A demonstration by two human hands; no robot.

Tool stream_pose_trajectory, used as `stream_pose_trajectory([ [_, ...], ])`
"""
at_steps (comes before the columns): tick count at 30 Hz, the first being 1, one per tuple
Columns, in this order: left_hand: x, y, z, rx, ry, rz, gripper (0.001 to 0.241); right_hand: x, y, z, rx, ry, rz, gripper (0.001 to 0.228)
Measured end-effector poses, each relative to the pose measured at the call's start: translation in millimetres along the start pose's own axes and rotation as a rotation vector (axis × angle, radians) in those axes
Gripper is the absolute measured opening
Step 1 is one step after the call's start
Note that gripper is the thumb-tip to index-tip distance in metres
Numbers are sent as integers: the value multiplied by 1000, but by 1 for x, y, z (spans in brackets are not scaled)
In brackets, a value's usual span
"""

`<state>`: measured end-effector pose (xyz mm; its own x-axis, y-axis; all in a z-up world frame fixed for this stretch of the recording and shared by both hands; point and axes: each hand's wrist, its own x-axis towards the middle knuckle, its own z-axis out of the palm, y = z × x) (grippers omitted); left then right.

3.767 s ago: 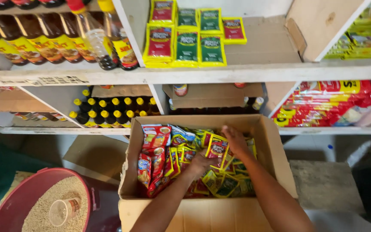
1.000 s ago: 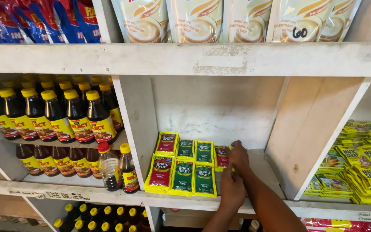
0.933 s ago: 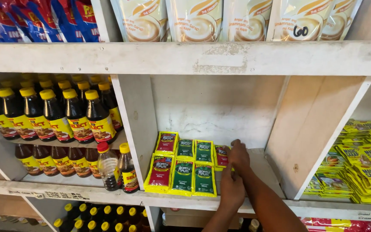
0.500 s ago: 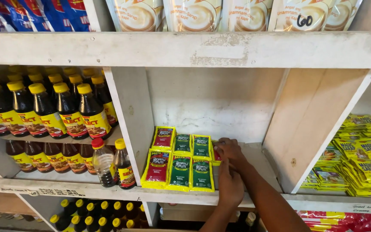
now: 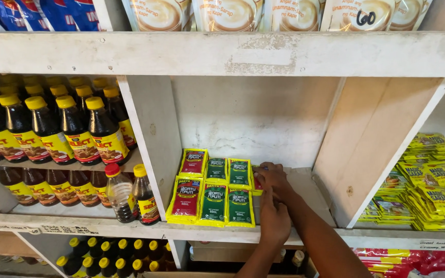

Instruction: Stock spice and condiment packets from a box onto retail display shelves.

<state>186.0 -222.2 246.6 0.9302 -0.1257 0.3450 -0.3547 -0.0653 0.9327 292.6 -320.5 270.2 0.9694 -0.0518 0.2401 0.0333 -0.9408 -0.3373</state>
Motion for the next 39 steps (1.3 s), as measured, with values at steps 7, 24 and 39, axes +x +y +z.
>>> stream_pose_trajectory([
  [7,-5,14,-7,-41,-25,-26,63,-9,-7,-9,43,19,-19,37],
  [24,-46,25,-21,-488,-79,150,50,-20,10,-44,494,621,-35,27],
  [39,-201,-166,-147,125,-200,-165,15,-290,-6,203,624,-183,1,40],
])
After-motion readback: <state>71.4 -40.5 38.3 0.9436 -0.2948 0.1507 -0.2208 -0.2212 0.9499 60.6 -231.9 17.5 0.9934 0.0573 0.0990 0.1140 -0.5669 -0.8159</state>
